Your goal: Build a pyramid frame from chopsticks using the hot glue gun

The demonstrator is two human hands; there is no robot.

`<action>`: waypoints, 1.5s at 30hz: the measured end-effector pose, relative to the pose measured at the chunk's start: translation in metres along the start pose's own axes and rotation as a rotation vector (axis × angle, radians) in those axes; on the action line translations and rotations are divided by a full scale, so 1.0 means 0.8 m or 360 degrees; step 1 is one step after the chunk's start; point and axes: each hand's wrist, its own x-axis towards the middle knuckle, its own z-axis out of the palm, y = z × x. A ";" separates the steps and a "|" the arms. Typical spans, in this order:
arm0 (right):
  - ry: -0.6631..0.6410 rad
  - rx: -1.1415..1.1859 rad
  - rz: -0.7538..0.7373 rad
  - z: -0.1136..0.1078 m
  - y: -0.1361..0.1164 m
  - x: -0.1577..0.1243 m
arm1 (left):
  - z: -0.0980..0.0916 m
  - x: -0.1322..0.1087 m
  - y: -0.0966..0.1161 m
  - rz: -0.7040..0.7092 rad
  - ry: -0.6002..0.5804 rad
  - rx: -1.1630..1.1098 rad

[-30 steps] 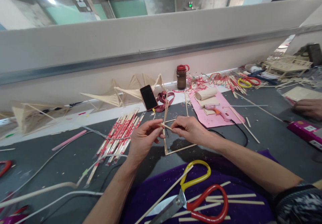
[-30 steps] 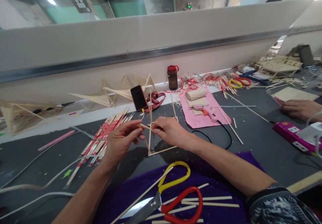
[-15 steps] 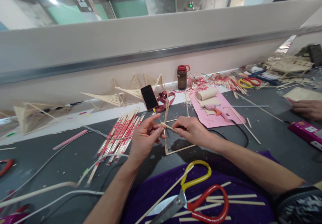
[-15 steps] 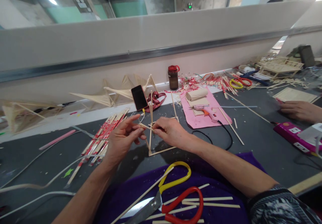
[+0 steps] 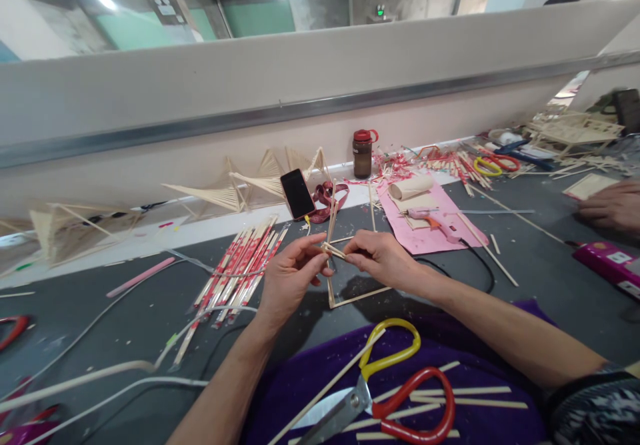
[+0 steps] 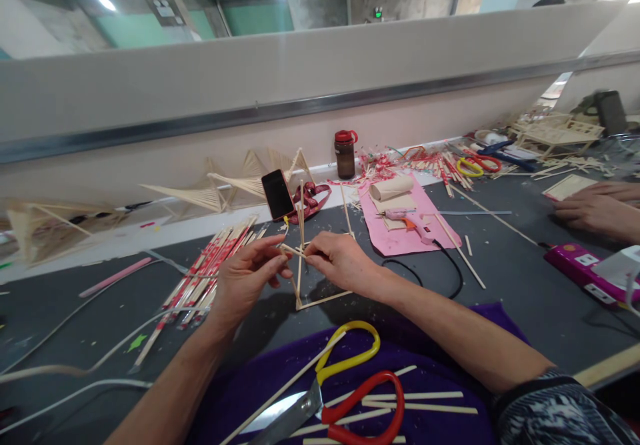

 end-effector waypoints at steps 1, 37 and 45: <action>0.0001 -0.0001 -0.0001 0.000 0.000 0.000 | 0.000 0.000 0.000 0.0004 0.0002 0.0003; -0.0006 0.0037 0.0040 0.000 0.000 0.001 | 0.002 -0.002 -0.006 0.0110 0.0062 0.0074; -0.0006 0.0051 0.0008 0.000 0.001 0.000 | 0.001 -0.002 -0.007 0.0205 0.0048 0.0145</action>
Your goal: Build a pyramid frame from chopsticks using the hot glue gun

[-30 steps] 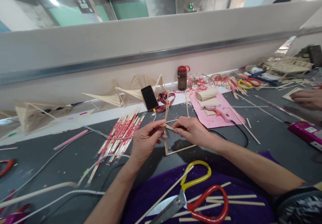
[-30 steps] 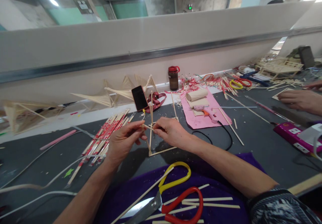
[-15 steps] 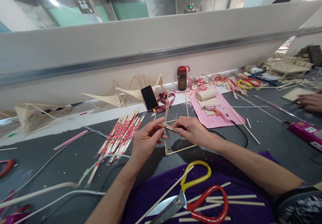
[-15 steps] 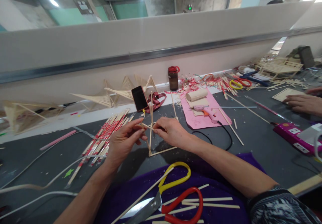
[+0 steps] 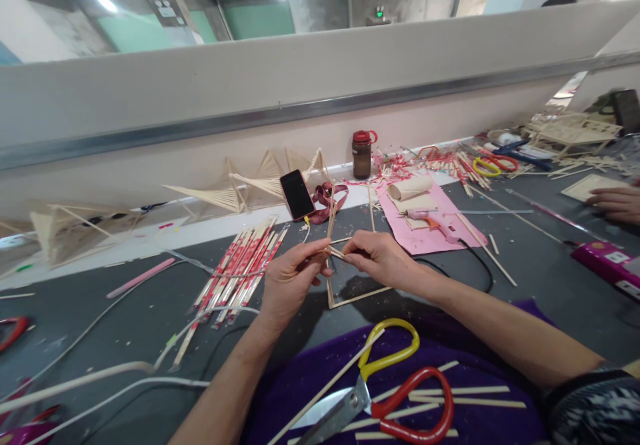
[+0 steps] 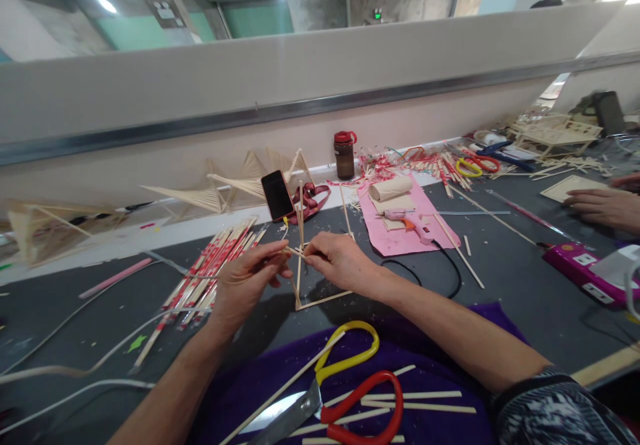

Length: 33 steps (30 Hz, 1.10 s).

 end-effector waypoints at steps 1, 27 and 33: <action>0.0002 -0.0004 -0.0003 0.000 0.000 0.000 | 0.000 0.000 0.000 0.0008 0.0002 0.0007; 0.0039 0.0007 -0.0007 0.002 0.003 0.002 | 0.002 -0.002 -0.007 0.0097 0.0036 0.0041; 0.0024 0.0015 -0.0008 0.002 0.002 0.002 | -0.001 -0.002 -0.009 0.0237 -0.0040 0.0092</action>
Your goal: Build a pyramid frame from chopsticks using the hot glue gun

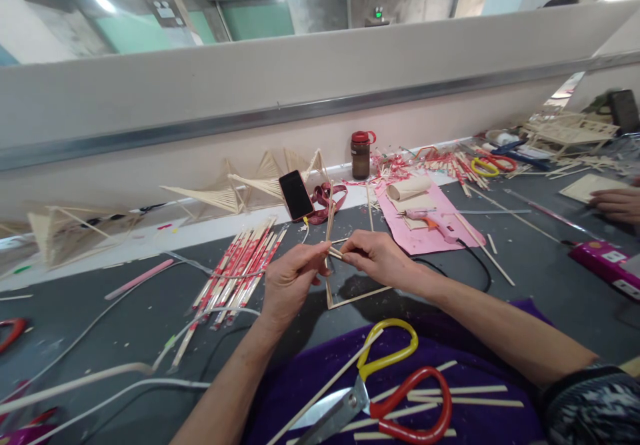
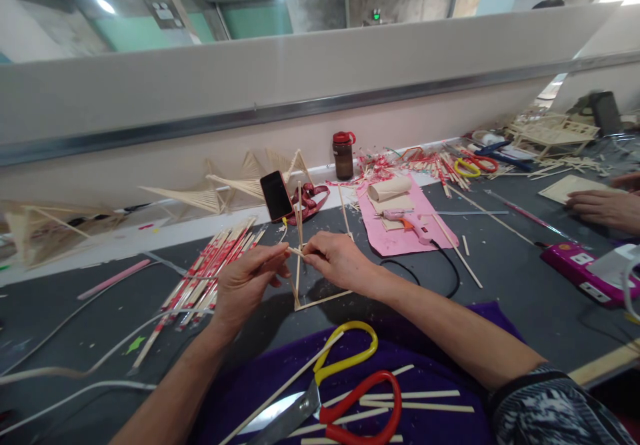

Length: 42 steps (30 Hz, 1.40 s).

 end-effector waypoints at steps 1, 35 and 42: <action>-0.0001 0.0002 -0.0003 0.000 0.000 0.000 | 0.000 0.000 -0.001 0.0018 -0.0010 0.0002; -0.0023 -0.0038 -0.0060 0.001 0.004 0.000 | 0.004 -0.002 0.002 0.0030 0.0100 -0.0061; -0.0024 -0.0040 -0.0059 0.001 0.003 0.000 | 0.004 -0.002 0.002 0.0015 0.0089 -0.0056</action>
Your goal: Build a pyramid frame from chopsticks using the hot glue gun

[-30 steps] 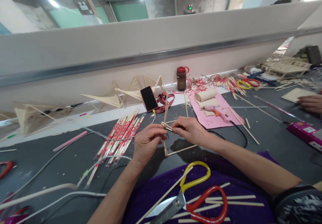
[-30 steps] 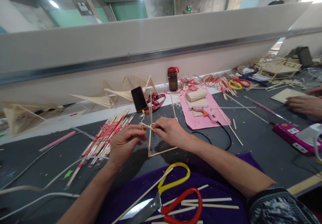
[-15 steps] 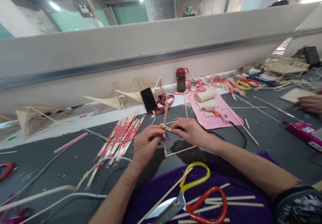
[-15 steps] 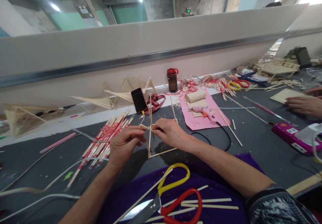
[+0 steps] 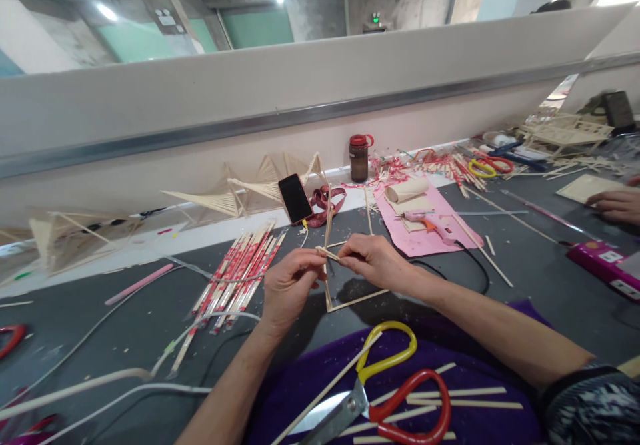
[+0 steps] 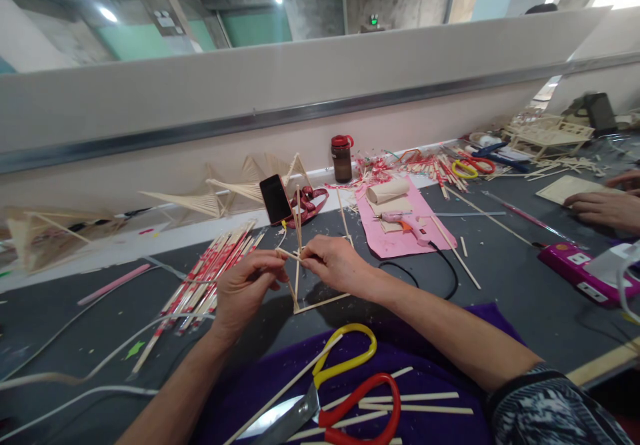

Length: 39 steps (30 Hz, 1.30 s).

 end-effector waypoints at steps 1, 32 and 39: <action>0.0001 -0.0002 -0.0001 0.000 0.000 0.000 | 0.000 0.000 0.000 0.0007 0.0002 0.0000; 0.0052 -0.0041 0.0042 0.002 0.008 -0.004 | -0.006 0.002 -0.015 -0.0123 0.0212 -0.0145; 0.0112 -0.0074 0.0082 -0.008 0.004 -0.002 | -0.008 0.006 -0.017 -0.0249 0.0232 -0.0172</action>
